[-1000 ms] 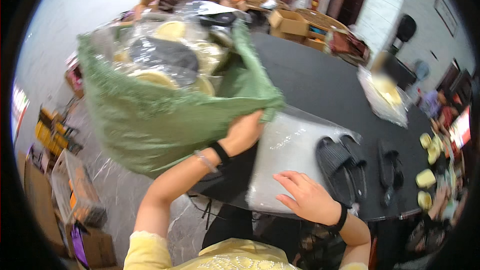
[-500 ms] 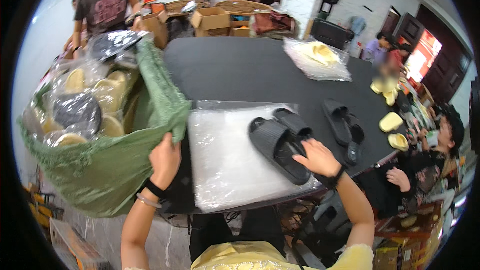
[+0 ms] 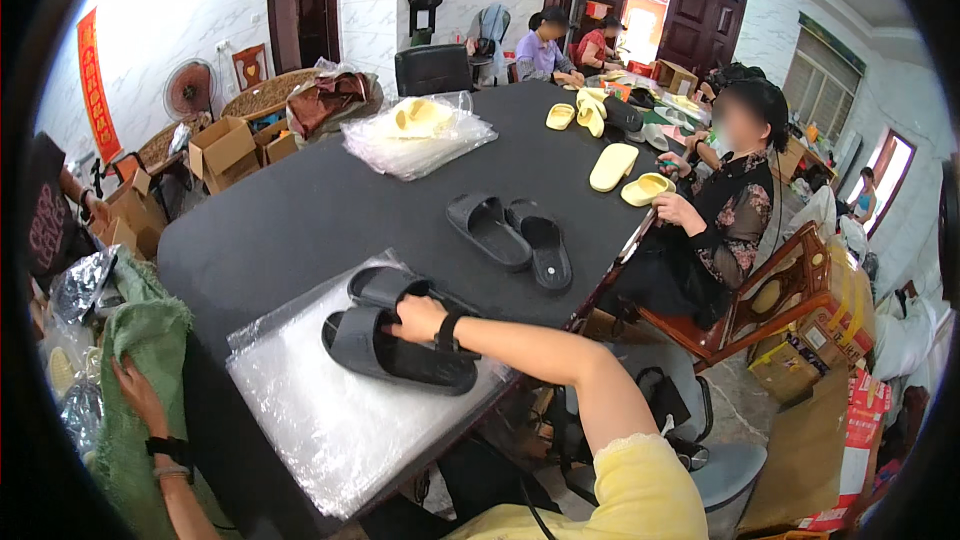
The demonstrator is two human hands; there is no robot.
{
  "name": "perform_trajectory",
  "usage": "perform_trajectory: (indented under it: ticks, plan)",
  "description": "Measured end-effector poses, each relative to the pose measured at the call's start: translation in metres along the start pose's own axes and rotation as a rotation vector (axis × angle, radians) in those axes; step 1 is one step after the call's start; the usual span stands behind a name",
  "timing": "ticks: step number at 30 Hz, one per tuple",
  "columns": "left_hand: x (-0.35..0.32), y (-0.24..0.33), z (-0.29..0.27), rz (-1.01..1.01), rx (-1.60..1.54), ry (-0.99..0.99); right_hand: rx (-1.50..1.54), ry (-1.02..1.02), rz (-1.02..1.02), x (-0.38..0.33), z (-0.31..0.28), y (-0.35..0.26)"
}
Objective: Pack sandals into plastic bags for shipping.
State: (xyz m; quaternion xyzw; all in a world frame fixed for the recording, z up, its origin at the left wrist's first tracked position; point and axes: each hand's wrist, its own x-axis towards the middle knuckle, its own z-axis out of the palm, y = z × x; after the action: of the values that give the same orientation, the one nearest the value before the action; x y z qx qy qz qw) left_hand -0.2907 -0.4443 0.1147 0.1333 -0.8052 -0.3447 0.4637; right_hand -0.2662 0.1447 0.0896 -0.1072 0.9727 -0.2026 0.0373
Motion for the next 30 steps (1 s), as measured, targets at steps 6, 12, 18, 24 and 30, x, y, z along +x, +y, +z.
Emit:
perform_trajectory:
  ticks: [6,12,18,24,30]
  plan:
    - [0.074,-0.013,0.060,-0.088,0.187,-0.099,0.021,-0.030,-0.028,-0.009,0.008,-0.008]
    - [-0.029,0.047,0.115,0.163,0.064,-0.307,0.056,-0.019,-0.019,-0.011,0.005,-0.010]
    - [-0.082,0.083,0.096,0.128,0.014,-0.474,0.177,0.122,-0.081,-0.017,-0.032,0.000]
    - [-0.101,0.094,0.068,0.073,0.154,-0.516,0.216,-0.008,0.257,0.003,-0.085,0.065]
    - [-0.123,0.096,0.072,0.107,0.140,-0.579,-0.126,0.359,0.485,0.012,-0.065,0.156]
